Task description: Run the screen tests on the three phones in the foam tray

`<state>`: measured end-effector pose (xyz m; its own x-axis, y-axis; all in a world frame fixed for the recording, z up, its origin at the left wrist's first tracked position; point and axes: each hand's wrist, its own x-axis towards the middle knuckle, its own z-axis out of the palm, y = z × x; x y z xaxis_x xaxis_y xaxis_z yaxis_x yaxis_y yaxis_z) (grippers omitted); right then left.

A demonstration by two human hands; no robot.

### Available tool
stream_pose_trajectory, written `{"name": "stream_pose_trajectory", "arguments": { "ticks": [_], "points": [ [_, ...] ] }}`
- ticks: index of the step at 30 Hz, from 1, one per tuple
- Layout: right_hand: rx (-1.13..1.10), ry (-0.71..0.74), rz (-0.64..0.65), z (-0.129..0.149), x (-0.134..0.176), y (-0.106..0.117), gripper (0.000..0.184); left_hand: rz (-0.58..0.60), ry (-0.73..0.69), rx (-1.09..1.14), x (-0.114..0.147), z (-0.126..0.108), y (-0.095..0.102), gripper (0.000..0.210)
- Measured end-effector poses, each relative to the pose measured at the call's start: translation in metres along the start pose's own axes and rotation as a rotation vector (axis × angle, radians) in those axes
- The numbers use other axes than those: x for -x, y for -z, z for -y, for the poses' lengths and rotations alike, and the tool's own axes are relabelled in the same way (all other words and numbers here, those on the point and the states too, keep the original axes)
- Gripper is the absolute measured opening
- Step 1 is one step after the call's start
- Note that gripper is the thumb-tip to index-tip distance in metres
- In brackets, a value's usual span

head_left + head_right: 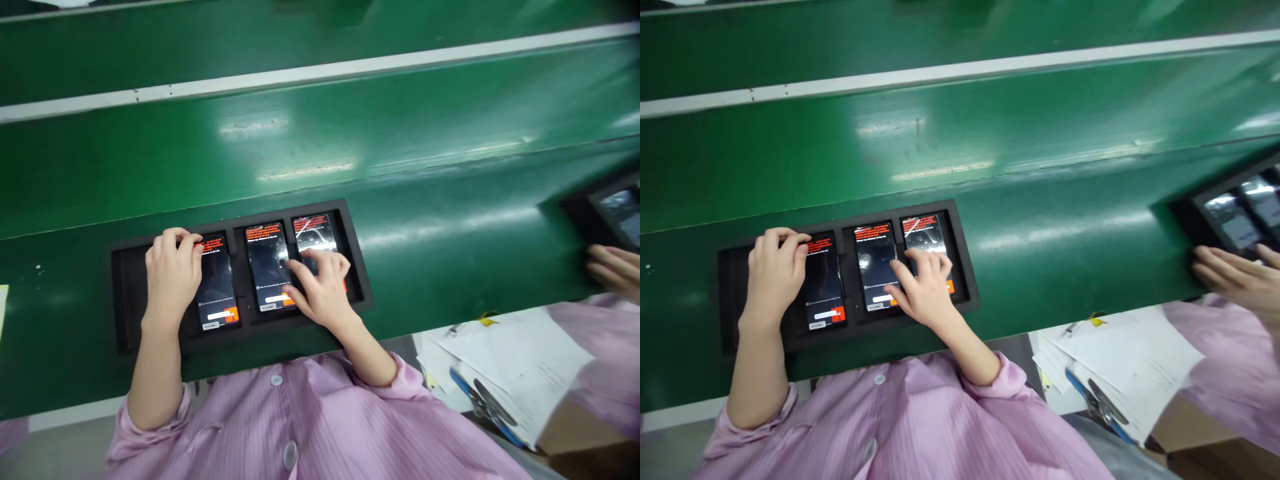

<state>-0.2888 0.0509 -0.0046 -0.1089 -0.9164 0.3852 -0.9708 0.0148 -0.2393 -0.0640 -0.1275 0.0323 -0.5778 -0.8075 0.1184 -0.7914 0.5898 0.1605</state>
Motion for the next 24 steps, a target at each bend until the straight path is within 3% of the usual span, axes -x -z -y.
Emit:
{"name": "stream_pose_trajectory", "arguments": {
  "ticks": [5,9,15,18,21,24],
  "points": [
    [-0.009,-0.164,-0.047,-0.038,-0.007,0.016,0.039,0.028,-0.026,0.005,0.003,-0.001,0.001,0.039],
    [-0.180,-0.197,-0.137,-0.064,-0.016,0.020,0.030,0.061,-0.067,0.000,0.002,0.001,0.001,0.041],
    [-0.311,-0.204,-0.422,-0.069,-0.014,0.013,0.023,0.049,-0.092,0.218,0.000,0.007,0.006,0.039],
    [-0.329,-0.202,-0.488,-0.070,-0.008,0.014,0.023,0.083,-0.079,0.322,0.001,0.009,0.013,0.033],
    [-0.296,-0.143,-0.414,-0.065,-0.007,0.019,0.025,0.125,-0.056,0.348,0.003,0.010,0.019,0.033],
    [-0.239,0.061,-0.199,-0.047,-0.010,0.020,0.032,0.188,-0.112,0.395,0.004,0.012,0.024,0.046]
  ]
}}
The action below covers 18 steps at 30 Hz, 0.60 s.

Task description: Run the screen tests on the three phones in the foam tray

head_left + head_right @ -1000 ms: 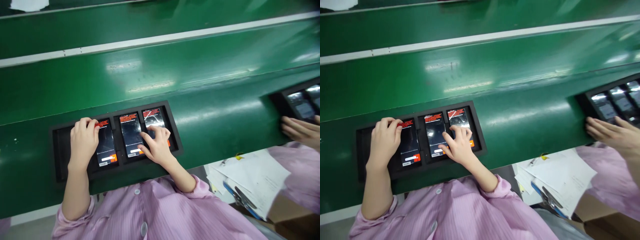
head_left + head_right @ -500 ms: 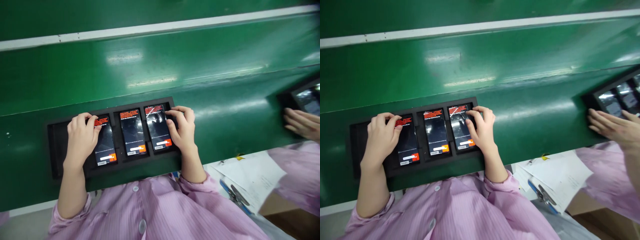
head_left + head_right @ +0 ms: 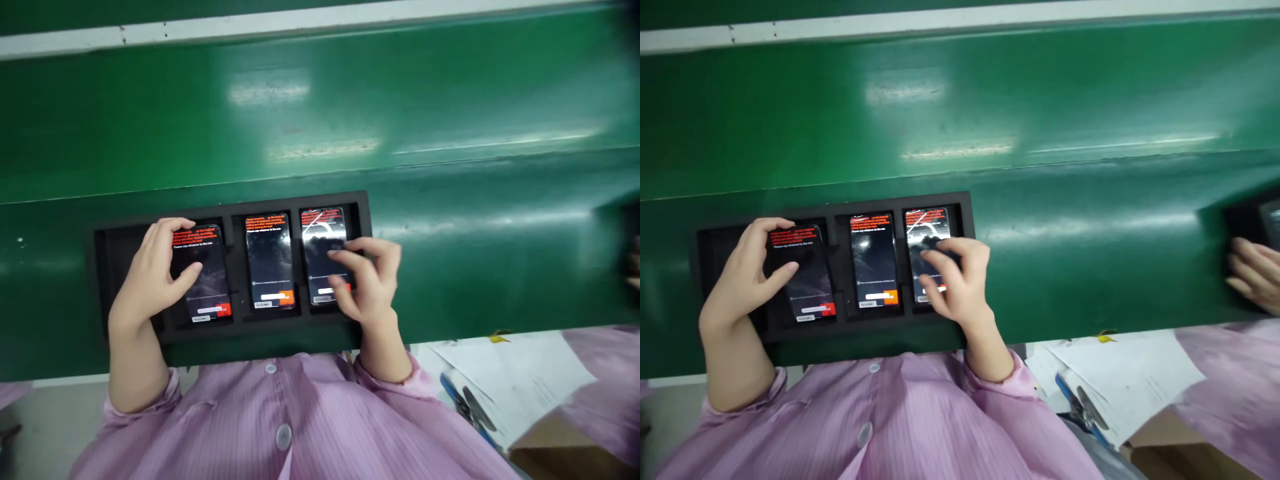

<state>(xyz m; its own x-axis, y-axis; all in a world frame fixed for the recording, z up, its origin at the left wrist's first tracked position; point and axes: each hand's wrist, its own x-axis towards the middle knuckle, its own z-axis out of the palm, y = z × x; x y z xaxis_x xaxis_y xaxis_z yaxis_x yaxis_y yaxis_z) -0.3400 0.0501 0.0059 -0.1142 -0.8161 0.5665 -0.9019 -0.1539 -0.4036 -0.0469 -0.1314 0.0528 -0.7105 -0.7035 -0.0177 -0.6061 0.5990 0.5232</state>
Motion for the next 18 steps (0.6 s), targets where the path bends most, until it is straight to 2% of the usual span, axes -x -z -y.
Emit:
{"name": "stream_pose_trajectory", "arguments": {
  "ticks": [3,6,10,14,18],
  "points": [
    [0.022,0.205,0.269,0.022,-0.004,-0.012,0.044,0.057,-0.057,0.023,0.001,0.001,0.001,0.064],
    [0.046,0.283,0.399,0.036,-0.004,-0.023,0.055,0.066,-0.064,-0.003,0.002,0.003,-0.001,0.070],
    [0.098,0.241,0.404,0.031,-0.001,-0.019,0.054,0.077,-0.093,0.014,0.001,0.003,0.000,0.070],
    [0.251,0.039,0.267,0.012,0.006,-0.003,0.057,0.080,-0.100,0.014,0.000,0.002,0.003,0.056],
    [0.364,-0.065,0.288,0.002,0.012,0.001,0.051,0.061,-0.044,-0.117,-0.001,0.001,-0.001,0.050]
  ]
}}
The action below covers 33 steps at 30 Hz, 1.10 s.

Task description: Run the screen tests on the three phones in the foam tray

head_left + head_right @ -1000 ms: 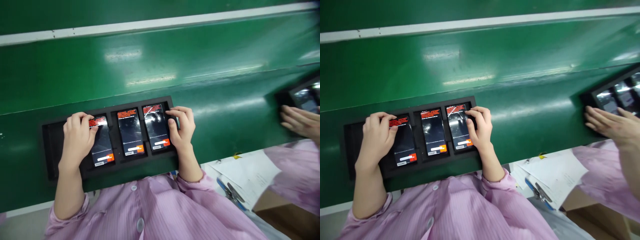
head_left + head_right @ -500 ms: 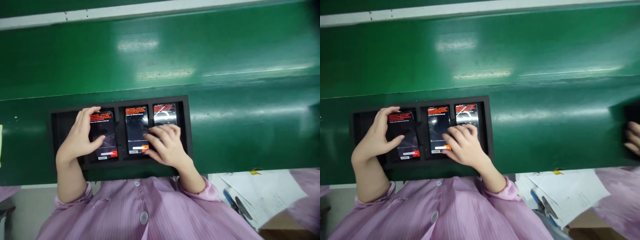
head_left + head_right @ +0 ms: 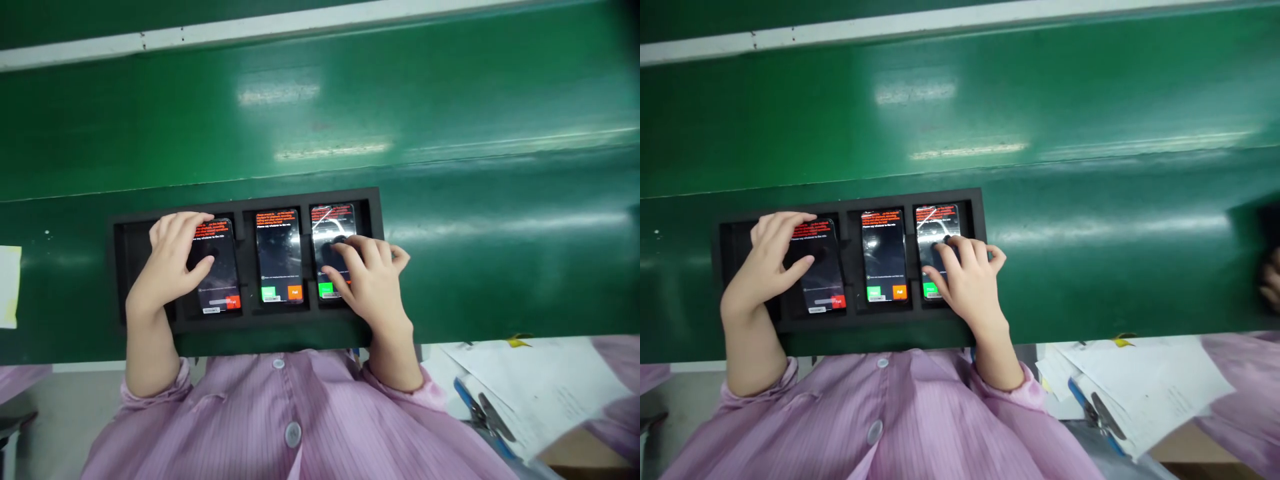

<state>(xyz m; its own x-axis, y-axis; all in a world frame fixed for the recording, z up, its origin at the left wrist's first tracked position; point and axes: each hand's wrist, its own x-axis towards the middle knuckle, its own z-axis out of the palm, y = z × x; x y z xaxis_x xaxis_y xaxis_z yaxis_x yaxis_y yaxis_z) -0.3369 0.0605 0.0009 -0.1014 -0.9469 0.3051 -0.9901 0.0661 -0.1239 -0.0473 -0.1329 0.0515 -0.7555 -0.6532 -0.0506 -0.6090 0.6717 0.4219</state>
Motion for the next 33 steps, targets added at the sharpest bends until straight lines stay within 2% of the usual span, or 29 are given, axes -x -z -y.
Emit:
{"name": "stream_pose_trajectory", "arguments": {
  "ticks": [5,15,18,20,24,26,29,31,33],
  "points": [
    [-0.093,0.036,-0.083,0.017,0.000,-0.002,0.049,0.000,0.048,-0.059,0.000,0.001,-0.005,0.053],
    [-0.257,0.371,-0.105,0.053,0.004,-0.006,0.036,0.010,0.075,-0.224,0.000,0.004,-0.019,0.057],
    [-0.275,0.448,-0.120,0.056,0.004,-0.006,0.029,-0.022,0.070,-0.241,-0.002,-0.001,-0.018,0.053],
    [-0.282,0.454,-0.137,0.055,0.005,-0.006,0.027,-0.090,0.059,-0.215,0.001,-0.007,-0.013,0.052],
    [-0.268,0.384,-0.128,0.050,0.009,-0.004,0.030,-0.255,0.094,-0.043,0.033,-0.017,-0.007,0.064],
    [-0.278,0.389,-0.109,0.051,0.010,-0.004,0.034,-0.237,0.160,0.031,0.058,-0.016,-0.012,0.066],
    [-0.289,0.443,-0.062,0.054,0.008,-0.006,0.040,-0.142,0.220,0.099,0.088,-0.009,-0.030,0.075],
    [-0.285,0.461,-0.031,0.054,0.007,-0.006,0.044,-0.128,0.220,0.043,0.097,-0.005,-0.042,0.079],
    [-0.293,0.443,-0.078,0.046,0.010,-0.004,0.049,-0.134,0.210,-0.044,0.099,-0.003,-0.050,0.081]
  ]
}}
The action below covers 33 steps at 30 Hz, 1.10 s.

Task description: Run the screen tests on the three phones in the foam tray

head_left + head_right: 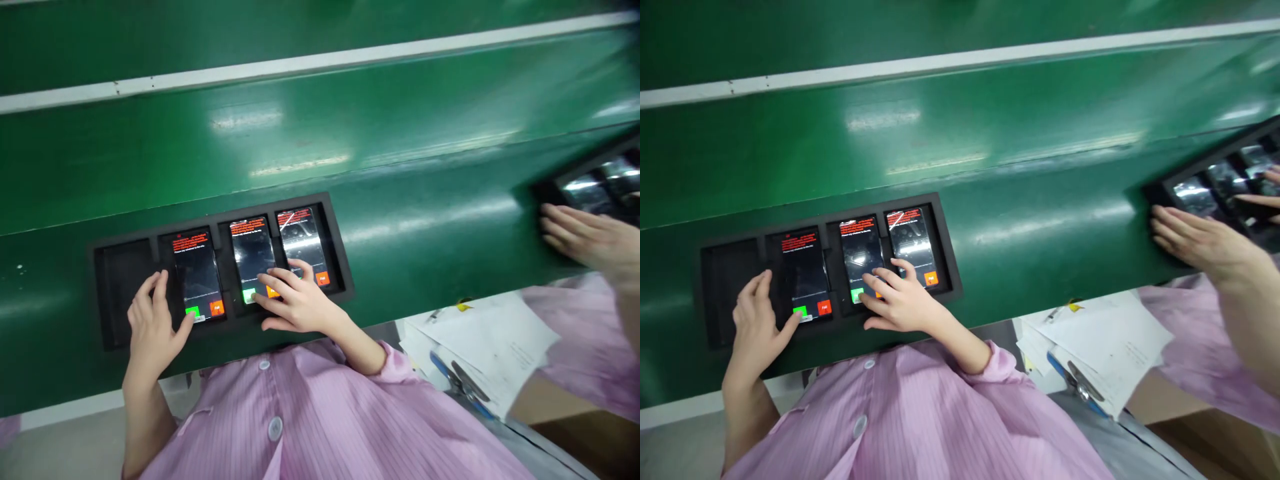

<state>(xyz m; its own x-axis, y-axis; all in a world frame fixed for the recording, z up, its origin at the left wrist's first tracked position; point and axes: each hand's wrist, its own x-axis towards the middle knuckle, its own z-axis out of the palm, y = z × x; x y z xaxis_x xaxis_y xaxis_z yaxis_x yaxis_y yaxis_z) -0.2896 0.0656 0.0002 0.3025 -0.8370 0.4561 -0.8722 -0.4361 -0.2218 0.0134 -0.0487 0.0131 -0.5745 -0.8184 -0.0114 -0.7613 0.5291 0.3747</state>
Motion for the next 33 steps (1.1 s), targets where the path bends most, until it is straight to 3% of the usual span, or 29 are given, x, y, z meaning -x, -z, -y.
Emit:
{"name": "stream_pose_trajectory", "arguments": {
  "ticks": [4,8,12,15,17,20,24,33],
  "points": [
    [0.046,-0.120,-0.233,-0.017,0.026,0.017,0.056,0.008,0.011,0.028,-0.004,0.004,-0.002,0.077],
    [0.134,-0.210,-0.171,-0.029,0.049,0.026,0.056,0.018,0.053,0.081,-0.006,0.007,0.000,0.072],
    [0.137,-0.364,-0.197,-0.019,0.047,0.030,0.056,-0.042,0.046,0.116,-0.004,0.004,-0.001,0.064],
    [0.124,-0.555,-0.020,0.003,0.033,0.033,0.072,-0.079,-0.020,0.154,-0.002,0.001,-0.001,0.057],
    [0.152,-0.584,0.166,0.020,0.023,0.034,0.070,-0.072,-0.060,0.159,-0.001,0.001,0.000,0.055],
    [0.198,-0.576,0.303,0.038,0.013,0.030,0.075,-0.018,-0.088,0.140,-0.003,0.002,0.003,0.057],
    [0.251,-0.603,0.360,0.040,0.004,0.022,0.079,0.037,-0.037,0.118,-0.011,0.000,0.004,0.064],
    [0.242,-0.656,0.361,0.022,-0.014,0.010,0.074,-0.051,-0.008,0.142,-0.036,-0.003,-0.005,0.076]
  ]
}}
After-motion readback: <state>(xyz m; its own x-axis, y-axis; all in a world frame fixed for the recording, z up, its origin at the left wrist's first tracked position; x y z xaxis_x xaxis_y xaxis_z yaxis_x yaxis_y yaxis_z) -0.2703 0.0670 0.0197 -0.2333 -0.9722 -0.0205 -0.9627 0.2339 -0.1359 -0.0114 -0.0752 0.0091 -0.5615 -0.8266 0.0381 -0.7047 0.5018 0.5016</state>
